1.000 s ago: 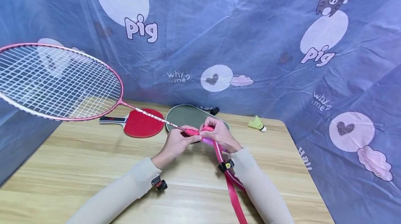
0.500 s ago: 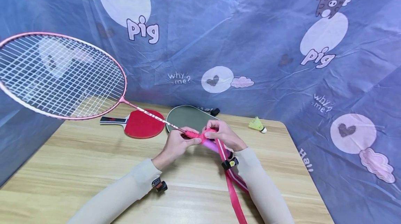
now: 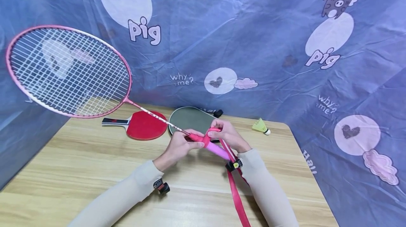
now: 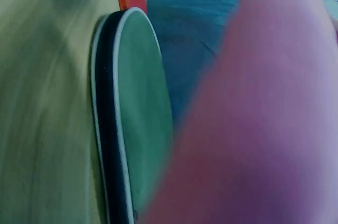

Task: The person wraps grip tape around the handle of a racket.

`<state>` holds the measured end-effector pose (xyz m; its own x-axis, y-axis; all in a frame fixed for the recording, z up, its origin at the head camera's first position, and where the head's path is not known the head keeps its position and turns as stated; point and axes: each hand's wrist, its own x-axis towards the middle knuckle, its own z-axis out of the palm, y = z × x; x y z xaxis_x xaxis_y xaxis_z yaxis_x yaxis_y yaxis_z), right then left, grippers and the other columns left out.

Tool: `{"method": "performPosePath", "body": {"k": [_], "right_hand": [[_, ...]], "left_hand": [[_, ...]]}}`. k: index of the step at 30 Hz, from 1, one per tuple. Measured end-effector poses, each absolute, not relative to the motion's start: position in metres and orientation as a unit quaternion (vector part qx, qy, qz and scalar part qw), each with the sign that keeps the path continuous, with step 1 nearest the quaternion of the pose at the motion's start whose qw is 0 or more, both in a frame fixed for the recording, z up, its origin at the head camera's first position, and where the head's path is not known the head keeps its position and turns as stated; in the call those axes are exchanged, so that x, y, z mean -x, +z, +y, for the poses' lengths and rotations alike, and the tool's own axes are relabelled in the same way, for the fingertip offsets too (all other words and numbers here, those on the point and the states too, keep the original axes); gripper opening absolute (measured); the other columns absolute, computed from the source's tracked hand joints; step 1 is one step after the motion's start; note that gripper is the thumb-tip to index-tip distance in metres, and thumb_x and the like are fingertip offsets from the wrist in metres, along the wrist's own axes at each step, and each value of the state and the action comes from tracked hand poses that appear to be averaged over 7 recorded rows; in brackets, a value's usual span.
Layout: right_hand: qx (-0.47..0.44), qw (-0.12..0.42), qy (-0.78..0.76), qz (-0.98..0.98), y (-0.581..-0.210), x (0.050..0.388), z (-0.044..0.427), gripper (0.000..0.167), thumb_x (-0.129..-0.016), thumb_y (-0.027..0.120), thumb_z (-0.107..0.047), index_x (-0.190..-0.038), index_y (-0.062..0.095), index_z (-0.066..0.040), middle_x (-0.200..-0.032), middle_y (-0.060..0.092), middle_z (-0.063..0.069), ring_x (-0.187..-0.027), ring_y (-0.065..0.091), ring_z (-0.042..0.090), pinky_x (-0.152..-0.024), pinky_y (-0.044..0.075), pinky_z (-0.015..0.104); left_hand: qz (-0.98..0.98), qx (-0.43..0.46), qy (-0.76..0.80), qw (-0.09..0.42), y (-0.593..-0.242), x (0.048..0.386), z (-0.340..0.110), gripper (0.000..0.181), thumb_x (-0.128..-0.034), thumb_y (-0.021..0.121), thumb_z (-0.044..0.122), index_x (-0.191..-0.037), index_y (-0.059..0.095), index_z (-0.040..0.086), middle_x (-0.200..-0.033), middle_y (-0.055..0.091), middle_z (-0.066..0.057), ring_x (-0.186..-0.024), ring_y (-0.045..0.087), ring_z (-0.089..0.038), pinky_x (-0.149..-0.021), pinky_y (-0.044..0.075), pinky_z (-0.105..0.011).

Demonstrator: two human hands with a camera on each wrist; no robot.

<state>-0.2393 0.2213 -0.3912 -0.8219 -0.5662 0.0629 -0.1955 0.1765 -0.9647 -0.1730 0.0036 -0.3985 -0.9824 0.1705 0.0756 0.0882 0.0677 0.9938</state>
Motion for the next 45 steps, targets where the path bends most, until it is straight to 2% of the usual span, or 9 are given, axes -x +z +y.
{"method": "performPosePath", "body": {"k": [4,15,19,23,29,32,36,39,45], "right_hand": [[0.253,0.163,-0.592,0.747,-0.393,0.238,0.218,0.016,-0.091,0.068,-0.006,-0.089,0.053,-0.001,-0.067,0.051,-0.009,-0.063,0.048,0.005,-0.061,0.047,0.02],[0.225,0.156,-0.588,0.761,-0.396,0.237,0.214,0.02,-0.093,0.068,-0.01,-0.087,0.05,-0.009,-0.064,0.038,-0.007,-0.058,0.037,0.007,-0.055,0.031,0.021],[0.213,0.137,-0.58,0.774,-0.395,0.236,0.211,0.022,-0.091,0.071,-0.013,-0.086,0.05,-0.01,-0.063,0.037,-0.008,-0.056,0.035,0.006,-0.053,0.029,0.021],[0.213,0.105,-0.578,0.781,-0.396,0.235,0.21,0.023,-0.089,0.071,-0.007,-0.084,0.049,-0.008,-0.061,0.034,-0.009,-0.056,0.034,0.005,-0.053,0.029,0.02],[0.224,0.063,-0.561,0.795,-0.395,0.232,0.207,0.023,-0.085,0.077,-0.004,-0.084,0.053,-0.003,-0.063,0.049,-0.009,-0.056,0.042,0.003,-0.052,0.034,0.019],[0.231,0.057,-0.557,0.796,-0.394,0.23,0.206,0.024,-0.083,0.079,-0.005,-0.084,0.055,-0.002,-0.068,0.058,-0.008,-0.059,0.049,0.003,-0.054,0.037,0.019],[0.259,0.069,-0.57,0.777,-0.393,0.229,0.209,0.021,-0.084,0.076,-0.005,-0.085,0.056,0.0,-0.078,0.066,-0.007,-0.067,0.054,0.004,-0.058,0.041,0.019],[0.281,0.084,-0.579,0.761,-0.394,0.23,0.213,0.017,-0.088,0.071,-0.007,-0.086,0.055,0.0,-0.083,0.066,-0.006,-0.07,0.054,0.004,-0.061,0.041,0.019],[0.293,0.118,-0.587,0.746,-0.393,0.233,0.223,0.015,-0.09,0.067,-0.012,-0.087,0.054,-0.006,-0.076,0.054,-0.008,-0.068,0.046,0.004,-0.062,0.038,0.019]], "left_hand": [[0.731,-0.083,0.676,0.035,-0.397,0.174,0.003,0.032,-0.0766,0.085,0.005,-0.108,0.077,0.004,-0.103,0.079,-0.014,-0.09,0.072,-0.009,-0.084,0.056,-0.022],[0.724,-0.088,0.684,0.025,-0.4,0.177,0.003,0.035,-0.0777,0.082,0.0,-0.112,0.075,0.003,-0.108,0.076,-0.017,-0.094,0.069,-0.011,-0.086,0.054,-0.021],[0.721,-0.096,0.687,0.016,-0.401,0.177,0.004,0.039,-0.0781,0.082,0.0,-0.116,0.073,0.003,-0.112,0.075,-0.018,-0.098,0.068,-0.013,-0.088,0.053,-0.022],[0.724,-0.1,0.682,0.01,-0.4,0.175,0.005,0.044,-0.0807,0.083,0.01,-0.122,0.07,0.003,-0.115,0.075,-0.017,-0.101,0.07,-0.014,-0.091,0.054,-0.024],[0.761,-0.041,0.647,-0.028,-0.399,0.173,0.009,0.035,-0.0776,0.089,0.028,-0.106,0.078,0.01,-0.099,0.08,-0.005,-0.091,0.071,-0.009,-0.08,0.054,-0.022],[0.764,-0.024,0.644,-0.035,-0.399,0.173,0.01,0.029,-0.0768,0.089,0.027,-0.101,0.08,0.014,-0.094,0.081,-0.002,-0.091,0.071,-0.009,-0.078,0.054,-0.022],[0.756,-0.026,0.653,-0.035,-0.399,0.171,0.01,0.03,-0.0777,0.088,0.022,-0.104,0.08,0.012,-0.095,0.081,-0.005,-0.091,0.072,-0.01,-0.078,0.055,-0.022],[0.749,-0.03,0.662,-0.029,-0.399,0.17,0.01,0.034,-0.0779,0.088,0.018,-0.11,0.078,0.01,-0.097,0.08,-0.009,-0.09,0.073,-0.01,-0.077,0.055,-0.021],[0.743,-0.041,0.668,-0.012,-0.399,0.168,0.01,0.033,-0.0781,0.087,0.012,-0.109,0.077,0.007,-0.101,0.08,-0.012,-0.09,0.071,-0.01,-0.077,0.053,-0.021]]}}
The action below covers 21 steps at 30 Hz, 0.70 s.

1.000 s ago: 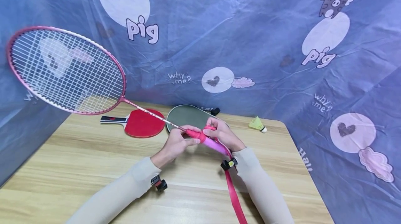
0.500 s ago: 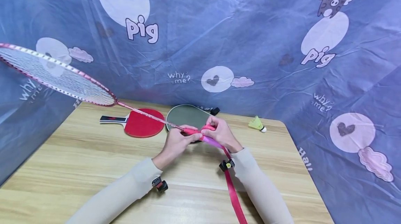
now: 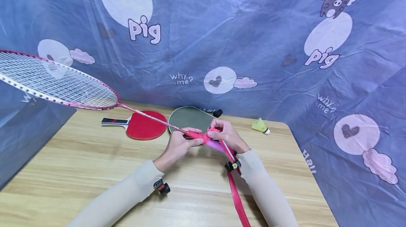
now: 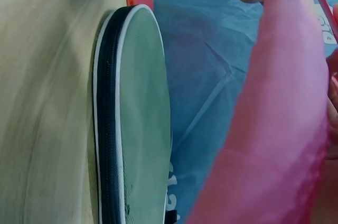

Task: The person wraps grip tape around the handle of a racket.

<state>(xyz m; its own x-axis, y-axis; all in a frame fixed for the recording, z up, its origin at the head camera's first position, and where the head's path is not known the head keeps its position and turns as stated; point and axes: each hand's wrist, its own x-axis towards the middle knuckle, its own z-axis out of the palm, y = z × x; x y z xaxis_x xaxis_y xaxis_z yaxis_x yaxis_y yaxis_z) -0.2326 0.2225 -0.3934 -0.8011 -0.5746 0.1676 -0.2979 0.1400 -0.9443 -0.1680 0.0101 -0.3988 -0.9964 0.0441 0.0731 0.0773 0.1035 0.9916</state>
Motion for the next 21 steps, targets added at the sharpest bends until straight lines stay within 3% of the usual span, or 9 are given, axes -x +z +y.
{"method": "performPosePath", "body": {"k": [7,14,21], "right_hand": [[0.299,0.159,-0.597,0.727,-0.394,0.24,0.228,0.018,-0.09,0.066,-0.01,-0.086,0.052,0.0,-0.07,0.045,-0.008,-0.063,0.041,0.003,-0.058,0.037,0.019],[0.273,0.207,-0.595,0.727,-0.395,0.246,0.228,0.017,-0.091,0.068,-0.01,-0.085,0.052,-0.011,-0.069,0.047,-0.009,-0.063,0.043,0.005,-0.059,0.038,0.02],[0.257,0.186,-0.575,0.754,-0.397,0.245,0.225,0.021,-0.091,0.068,-0.011,-0.085,0.048,-0.007,-0.067,0.041,-0.007,-0.06,0.038,0.007,-0.056,0.033,0.023]], "left_hand": [[-0.72,0.06,-0.691,-0.033,-0.398,0.174,0.006,0.033,-0.0775,0.086,0.007,-0.109,0.077,0.007,-0.107,0.079,-0.012,-0.091,0.069,-0.009,-0.078,0.053,-0.023],[-0.699,0.092,-0.705,-0.072,-0.402,0.181,0.0,0.034,-0.0791,0.083,0.003,-0.112,0.076,0.005,-0.111,0.077,-0.011,-0.095,0.068,-0.009,-0.08,0.053,-0.022],[-0.674,0.107,-0.726,-0.077,-0.403,0.187,0.0,0.039,-0.0793,0.08,-0.003,-0.117,0.072,-0.003,-0.111,0.076,-0.018,-0.092,0.069,-0.007,-0.08,0.055,-0.02]]}}
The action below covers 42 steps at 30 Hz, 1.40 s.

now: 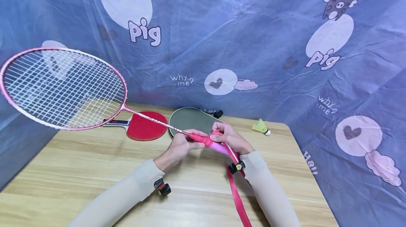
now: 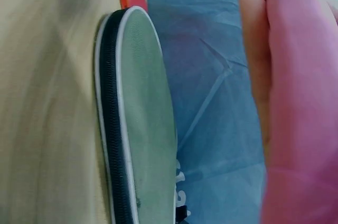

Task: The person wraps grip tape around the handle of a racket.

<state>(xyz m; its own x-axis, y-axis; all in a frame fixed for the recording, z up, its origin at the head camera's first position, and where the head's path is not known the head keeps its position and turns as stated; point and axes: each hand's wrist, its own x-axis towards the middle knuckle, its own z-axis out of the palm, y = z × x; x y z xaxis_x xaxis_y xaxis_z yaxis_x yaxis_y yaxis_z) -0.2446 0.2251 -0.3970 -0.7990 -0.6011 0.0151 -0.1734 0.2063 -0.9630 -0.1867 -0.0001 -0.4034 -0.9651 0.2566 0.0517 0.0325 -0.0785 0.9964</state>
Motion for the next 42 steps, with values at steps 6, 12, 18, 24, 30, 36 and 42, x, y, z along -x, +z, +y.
{"method": "performPosePath", "body": {"k": [6,12,18,24,30,36,42], "right_hand": [[0.252,0.144,-0.579,0.762,-0.401,0.24,0.23,0.02,-0.091,0.067,-0.009,-0.087,0.048,-0.006,-0.068,0.04,-0.008,-0.063,0.037,0.007,-0.059,0.033,0.021],[0.24,0.099,-0.595,0.76,-0.405,0.237,0.237,0.021,-0.088,0.069,-0.002,-0.086,0.048,-0.005,-0.071,0.045,-0.011,-0.067,0.042,0.004,-0.062,0.035,0.019],[0.259,0.086,-0.581,0.767,-0.404,0.235,0.244,0.022,-0.086,0.074,-0.001,-0.089,0.052,0.002,-0.087,0.07,-0.008,-0.073,0.06,0.004,-0.062,0.044,0.019],[0.27,0.082,-0.555,0.782,-0.403,0.231,0.255,0.022,-0.085,0.076,-0.003,-0.089,0.055,0.0,-0.093,0.073,-0.001,-0.077,0.062,0.008,-0.064,0.047,0.02],[0.259,0.086,-0.539,0.797,-0.402,0.226,0.268,0.02,-0.085,0.077,-0.006,-0.089,0.057,-0.004,-0.093,0.072,0.0,-0.078,0.062,0.009,-0.066,0.047,0.021],[0.293,0.129,-0.519,0.793,-0.402,0.228,0.28,0.021,-0.086,0.075,-0.008,-0.08,0.055,-0.005,-0.079,0.057,-0.003,-0.073,0.048,0.005,-0.064,0.041,0.021],[0.349,0.202,-0.529,0.747,-0.4,0.232,0.288,0.026,-0.094,0.06,-0.011,-0.074,0.044,-0.006,-0.072,0.043,0.0,-0.071,0.043,0.008,-0.069,0.04,0.025]], "left_hand": [[0.671,-0.103,0.732,0.053,-0.404,0.187,0.01,0.045,-0.0777,0.08,-0.006,-0.121,0.069,-0.004,-0.118,0.073,-0.023,-0.097,0.07,-0.009,-0.085,0.055,-0.019],[0.686,-0.093,0.721,0.036,-0.406,0.187,0.025,0.044,-0.083,0.081,0.008,-0.124,0.068,-0.003,-0.12,0.073,-0.022,-0.105,0.072,-0.019,-0.09,0.056,-0.021],[0.748,-0.066,0.661,0.003,-0.411,0.188,0.035,0.028,-0.0803,0.086,0.03,-0.098,0.08,0.01,-0.097,0.08,-0.007,-0.089,0.075,-0.012,-0.081,0.058,-0.024],[0.76,-0.058,0.647,-0.005,-0.412,0.184,0.046,0.029,-0.0754,0.089,0.037,-0.094,0.082,0.015,-0.093,0.081,-0.003,-0.081,0.072,-0.007,-0.074,0.055,-0.025],[0.771,-0.052,0.635,-0.004,-0.413,0.181,0.057,0.029,-0.0722,0.091,0.039,-0.091,0.082,0.019,-0.092,0.081,0.002,-0.081,0.072,-0.006,-0.079,0.054,-0.025],[0.771,-0.074,0.633,0.005,-0.413,0.177,0.063,0.02,-0.0754,0.089,0.026,-0.091,0.081,0.016,-0.093,0.081,-0.001,-0.081,0.072,-0.008,-0.074,0.055,-0.022],[0.772,-0.085,0.63,0.023,-0.412,0.175,0.064,0.019,-0.0747,0.089,0.024,-0.092,0.081,0.019,-0.093,0.081,0.001,-0.083,0.072,-0.008,-0.079,0.055,-0.024]]}}
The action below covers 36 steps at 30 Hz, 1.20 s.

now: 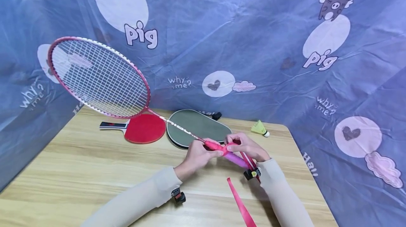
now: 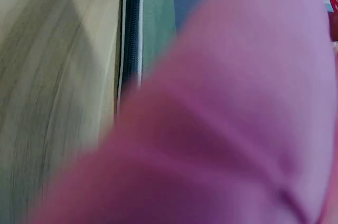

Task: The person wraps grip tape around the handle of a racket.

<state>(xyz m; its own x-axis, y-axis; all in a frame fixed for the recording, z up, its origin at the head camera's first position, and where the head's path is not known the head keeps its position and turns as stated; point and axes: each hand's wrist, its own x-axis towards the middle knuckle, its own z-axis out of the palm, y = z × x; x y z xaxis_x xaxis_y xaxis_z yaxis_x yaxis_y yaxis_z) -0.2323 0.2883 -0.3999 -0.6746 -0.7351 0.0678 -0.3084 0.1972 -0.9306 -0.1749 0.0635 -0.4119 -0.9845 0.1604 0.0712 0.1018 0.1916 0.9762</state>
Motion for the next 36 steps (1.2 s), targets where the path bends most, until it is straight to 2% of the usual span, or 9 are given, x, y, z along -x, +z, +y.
{"method": "performPosePath", "body": {"k": [6,9,12,17,22,28,31,33,36], "right_hand": [[0.345,0.199,-0.527,0.751,-0.395,0.234,0.295,0.014,-0.094,0.062,-0.011,-0.081,0.059,-0.007,-0.084,0.06,0.005,-0.084,0.057,0.012,-0.08,0.05,0.027],[0.326,0.18,-0.518,0.77,-0.393,0.235,0.296,0.009,-0.093,0.067,-0.012,-0.085,0.064,-0.008,-0.083,0.064,0.003,-0.082,0.058,0.01,-0.076,0.05,0.026],[0.299,0.16,-0.52,0.784,-0.39,0.235,0.293,0.009,-0.092,0.07,-0.013,-0.087,0.066,-0.007,-0.079,0.063,-0.003,-0.075,0.054,0.007,-0.07,0.048,0.025],[0.256,0.129,-0.527,0.8,-0.388,0.234,0.286,0.012,-0.088,0.073,-0.011,-0.088,0.064,-0.003,-0.076,0.057,-0.004,-0.071,0.047,0.006,-0.066,0.045,0.023],[0.235,0.137,-0.535,0.8,-0.392,0.232,0.279,0.017,-0.089,0.071,-0.01,-0.086,0.058,0.0,-0.071,0.053,-0.006,-0.068,0.046,0.006,-0.065,0.047,0.024],[0.227,0.165,-0.562,0.778,-0.402,0.231,0.279,0.025,-0.095,0.065,-0.014,-0.081,0.048,-0.003,-0.064,0.037,-0.007,-0.06,0.035,0.011,-0.055,0.033,0.024],[0.227,0.179,-0.575,0.765,-0.407,0.231,0.278,0.025,-0.096,0.063,-0.014,-0.081,0.046,-0.005,-0.065,0.039,-0.007,-0.061,0.037,0.011,-0.057,0.034,0.023],[0.225,0.189,-0.584,0.756,-0.41,0.23,0.278,0.024,-0.097,0.062,-0.014,-0.081,0.046,-0.007,-0.067,0.048,-0.007,-0.062,0.049,0.008,-0.059,0.04,0.021],[0.224,0.184,-0.591,0.752,-0.413,0.23,0.278,0.022,-0.096,0.063,-0.012,-0.082,0.047,-0.009,-0.072,0.054,-0.007,-0.069,0.054,0.005,-0.064,0.043,0.02]], "left_hand": [[0.774,-0.11,0.623,0.032,-0.41,0.174,0.061,0.027,-0.0734,0.089,0.019,-0.098,0.08,0.015,-0.094,0.081,0.001,-0.086,0.072,-0.01,-0.088,0.052,-0.033],[0.773,-0.115,0.622,0.036,-0.409,0.176,0.06,0.028,-0.0736,0.089,0.018,-0.1,0.08,0.015,-0.095,0.081,0.001,-0.09,0.072,-0.01,-0.091,0.052,-0.036],[0.771,-0.109,0.626,0.043,-0.407,0.177,0.058,0.027,-0.0742,0.089,0.017,-0.099,0.08,0.019,-0.097,0.08,0.001,-0.089,0.071,-0.01,-0.088,0.053,-0.034],[0.768,-0.106,0.63,0.052,-0.403,0.18,0.055,0.028,-0.0744,0.089,0.017,-0.101,0.08,0.021,-0.099,0.08,0.001,-0.089,0.069,-0.008,-0.085,0.052,-0.03],[0.767,-0.115,0.629,0.06,-0.403,0.184,0.052,0.031,-0.0752,0.087,0.013,-0.104,0.079,0.019,-0.102,0.08,0.001,-0.093,0.069,-0.008,-0.088,0.052,-0.03],[0.751,-0.119,0.645,0.071,-0.404,0.185,0.052,0.034,-0.0758,0.085,0.006,-0.108,0.079,0.016,-0.107,0.079,-0.003,-0.101,0.07,-0.014,-0.094,0.052,-0.033],[0.747,-0.121,0.649,0.075,-0.407,0.185,0.053,0.036,-0.0762,0.084,0.004,-0.11,0.078,0.015,-0.109,0.079,-0.005,-0.103,0.07,-0.016,-0.098,0.053,-0.039],[0.744,-0.122,0.652,0.076,-0.409,0.185,0.054,0.037,-0.077,0.082,0.003,-0.112,0.077,0.014,-0.111,0.078,-0.006,-0.103,0.07,-0.017,-0.1,0.052,-0.044],[0.736,-0.12,0.662,0.074,-0.412,0.184,0.056,0.041,-0.0777,0.08,0.0,-0.116,0.075,0.013,-0.114,0.077,-0.007,-0.104,0.07,-0.018,-0.099,0.053,-0.04]]}}
